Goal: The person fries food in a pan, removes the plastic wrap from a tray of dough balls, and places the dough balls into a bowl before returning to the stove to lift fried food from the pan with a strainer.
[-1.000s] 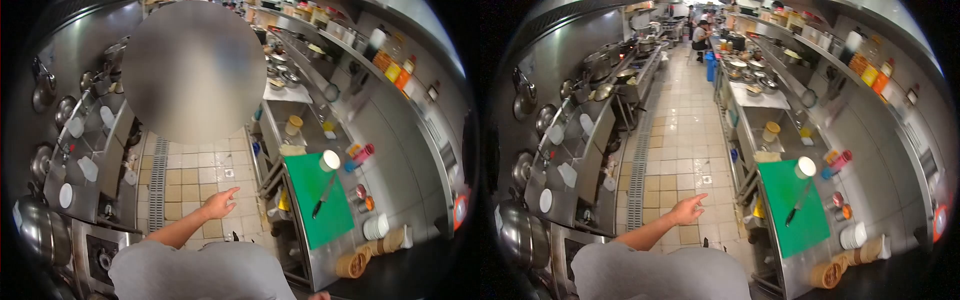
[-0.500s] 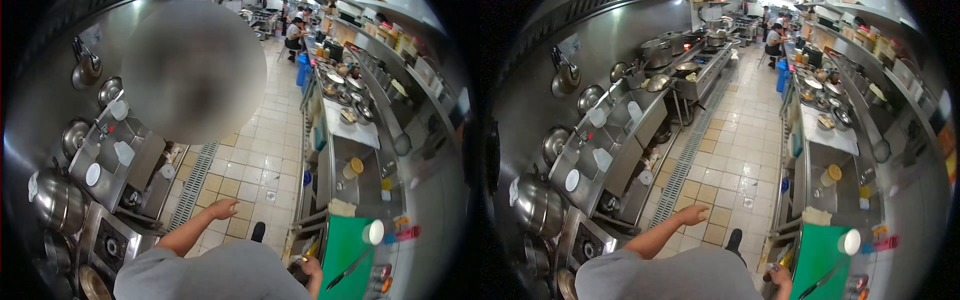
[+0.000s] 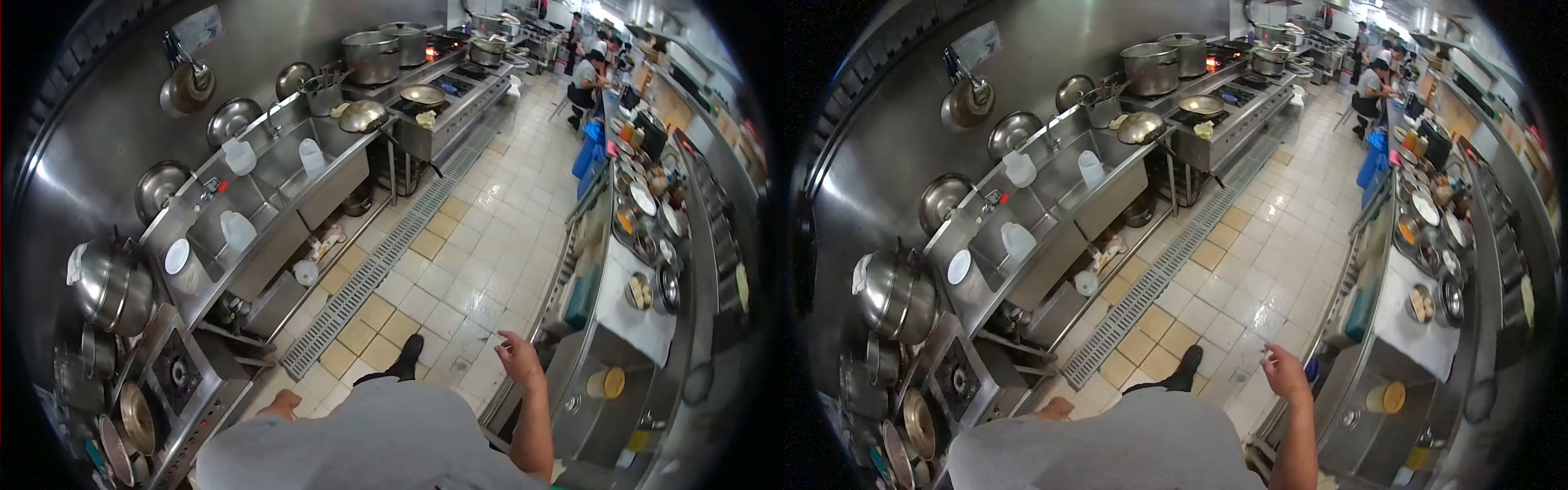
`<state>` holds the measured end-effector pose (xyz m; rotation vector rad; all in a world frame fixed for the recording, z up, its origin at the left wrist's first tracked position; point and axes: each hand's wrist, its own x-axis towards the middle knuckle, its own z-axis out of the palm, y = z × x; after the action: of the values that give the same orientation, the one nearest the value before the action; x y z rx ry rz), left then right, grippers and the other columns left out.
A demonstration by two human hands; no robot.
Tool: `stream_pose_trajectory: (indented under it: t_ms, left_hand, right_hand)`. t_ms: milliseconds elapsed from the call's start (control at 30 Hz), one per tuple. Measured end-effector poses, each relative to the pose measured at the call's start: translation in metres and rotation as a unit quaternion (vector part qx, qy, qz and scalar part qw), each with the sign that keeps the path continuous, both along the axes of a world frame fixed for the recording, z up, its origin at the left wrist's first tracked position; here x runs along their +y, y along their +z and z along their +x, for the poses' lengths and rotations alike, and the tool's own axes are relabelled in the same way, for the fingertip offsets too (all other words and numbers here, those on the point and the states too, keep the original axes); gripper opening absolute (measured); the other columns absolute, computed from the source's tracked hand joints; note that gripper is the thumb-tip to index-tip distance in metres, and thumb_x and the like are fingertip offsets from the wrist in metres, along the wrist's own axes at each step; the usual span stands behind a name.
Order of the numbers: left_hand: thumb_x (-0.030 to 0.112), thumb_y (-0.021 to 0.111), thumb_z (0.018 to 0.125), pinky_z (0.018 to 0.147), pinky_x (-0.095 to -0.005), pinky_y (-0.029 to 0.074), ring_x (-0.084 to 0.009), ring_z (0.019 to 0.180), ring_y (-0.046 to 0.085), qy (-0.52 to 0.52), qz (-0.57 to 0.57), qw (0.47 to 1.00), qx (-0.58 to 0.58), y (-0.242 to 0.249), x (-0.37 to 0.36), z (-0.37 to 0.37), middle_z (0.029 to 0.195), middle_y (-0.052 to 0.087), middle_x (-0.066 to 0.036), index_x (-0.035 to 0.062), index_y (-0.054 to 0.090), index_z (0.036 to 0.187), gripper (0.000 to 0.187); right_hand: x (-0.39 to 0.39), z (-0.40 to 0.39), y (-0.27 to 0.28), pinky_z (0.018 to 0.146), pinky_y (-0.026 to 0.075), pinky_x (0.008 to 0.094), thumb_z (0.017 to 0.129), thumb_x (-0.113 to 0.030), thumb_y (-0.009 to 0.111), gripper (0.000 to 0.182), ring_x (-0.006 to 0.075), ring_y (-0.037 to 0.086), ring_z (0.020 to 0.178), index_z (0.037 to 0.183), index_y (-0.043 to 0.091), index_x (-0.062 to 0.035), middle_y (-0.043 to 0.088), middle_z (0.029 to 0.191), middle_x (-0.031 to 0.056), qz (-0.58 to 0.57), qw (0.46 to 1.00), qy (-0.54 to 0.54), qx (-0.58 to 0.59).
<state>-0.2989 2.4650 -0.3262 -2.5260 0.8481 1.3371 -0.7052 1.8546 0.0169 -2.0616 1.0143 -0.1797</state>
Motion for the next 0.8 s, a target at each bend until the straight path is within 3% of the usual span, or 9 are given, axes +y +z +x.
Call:
stream_pose_trajectory:
  t_ms: [100,200,267,333,433,467,500,567,800]
  left_hand:
    - [0.013,0.071,0.081,0.074,-0.0405,0.054,-0.0296,0.092,0.07,-0.165,-0.264,0.947,0.083,-0.016,-0.055,-0.007,0.104,0.073,-0.018,0.0004,0.072,0.114,0.035]
    - [0.024,0.069,0.085,0.084,-0.0411,0.053,-0.032,0.102,0.068,-0.141,-0.174,0.927,0.301,-0.013,-0.203,0.048,0.115,0.07,-0.018,0.0026,0.067,0.127,0.047]
    - [0.03,0.059,0.09,0.096,-0.0437,0.05,-0.0327,0.113,0.065,-0.398,-0.189,0.889,0.124,-0.044,-0.306,0.089,0.128,0.066,-0.017,0.0066,0.068,0.127,0.044]
    - [0.031,0.054,0.092,0.098,-0.0449,0.05,-0.0326,0.114,0.065,-0.469,-0.18,0.864,0.041,-0.044,-0.446,0.152,0.13,0.065,-0.016,0.0078,0.068,0.125,0.043]
    - [0.03,0.045,0.097,0.105,-0.0461,0.047,-0.035,0.119,0.062,-0.204,-0.256,0.939,0.11,-0.03,-0.594,0.236,0.126,0.069,-0.012,0.0113,0.07,0.122,0.04]
    - [0.024,0.049,0.097,0.094,-0.0446,0.053,-0.0326,0.111,0.066,-0.371,-0.217,0.903,-0.029,-0.004,-0.658,0.256,0.113,0.073,-0.012,0.0069,0.069,0.118,0.034]
    - [0.016,0.052,0.097,0.073,-0.038,0.056,-0.0244,0.092,0.069,-0.021,-0.221,0.975,0.011,0.114,-0.724,0.204,0.099,0.073,-0.011,0.0034,0.067,0.115,0.026]
    - [0.012,0.057,0.097,0.058,-0.0293,0.049,-0.014,0.075,0.062,0.127,-0.335,0.926,0.12,0.127,-0.825,0.226,0.088,0.067,-0.006,0.0025,0.064,0.115,0.022]
    - [0.018,0.059,0.097,0.06,-0.0285,0.051,-0.0121,0.075,0.061,0.023,-0.348,0.92,0.176,0.129,-1.013,0.182,0.091,0.065,-0.006,0.0038,0.062,0.121,0.028]
  right_hand:
    - [-0.054,0.036,-0.071,0.079,0.057,0.0384,0.091,-0.017,0.069,0.041,0.0289,0.072,0.086,0.13,0.063,-0.0059,0.074,0.096,0.0181,-0.009,1.0,-0.001,-0.002]
    - [-0.098,0.043,-0.177,0.077,0.057,0.0395,0.094,-0.029,0.067,0.034,0.0289,0.071,0.083,0.116,0.071,-0.0045,0.074,0.094,0.0186,-0.007,0.998,0.023,0.065]
    - [-0.096,0.011,-0.219,0.078,0.057,0.0404,0.095,-0.035,0.066,0.036,0.0291,0.071,0.083,0.111,0.073,-0.0037,0.074,0.095,0.0184,0.006,0.997,-0.044,0.058]
    - [-0.112,0.001,-0.228,0.089,0.054,0.0459,0.097,-0.046,0.056,0.05,0.0368,0.07,0.1,0.1,0.073,0.001,0.073,0.104,0.0221,0.323,0.91,-0.143,0.216]
    - [-0.075,-0.078,-0.301,0.07,0.058,0.0438,0.095,-0.053,0.059,0.058,0.0303,0.07,0.079,0.098,0.072,0.0039,0.072,0.093,0.0186,0.235,0.871,-0.348,0.254]
    - [-0.074,-0.092,-0.295,0.064,0.057,0.0417,0.095,-0.054,0.059,0.059,0.0275,0.069,0.071,0.094,0.072,0.0038,0.071,0.089,0.0169,0.274,0.817,-0.467,0.196]
    - [-0.076,-0.104,-0.28,0.056,0.056,0.0403,0.095,-0.054,0.059,0.058,0.0242,0.067,0.068,0.094,0.069,0.0027,0.07,0.085,0.016,0.353,0.762,-0.514,0.174]
    - [-0.078,-0.126,-0.287,0.053,0.055,0.0406,0.096,-0.052,0.057,0.053,0.023,0.067,0.067,0.1,0.067,-0.0001,0.069,0.083,0.0149,0.409,0.71,-0.553,0.148]
    - [-0.147,-0.099,-0.308,0.056,0.056,0.0455,0.094,-0.048,0.064,0.053,0.0263,0.069,0.071,0.113,0.065,0.002,0.071,0.099,0.015,0.437,0.646,-0.608,0.148]
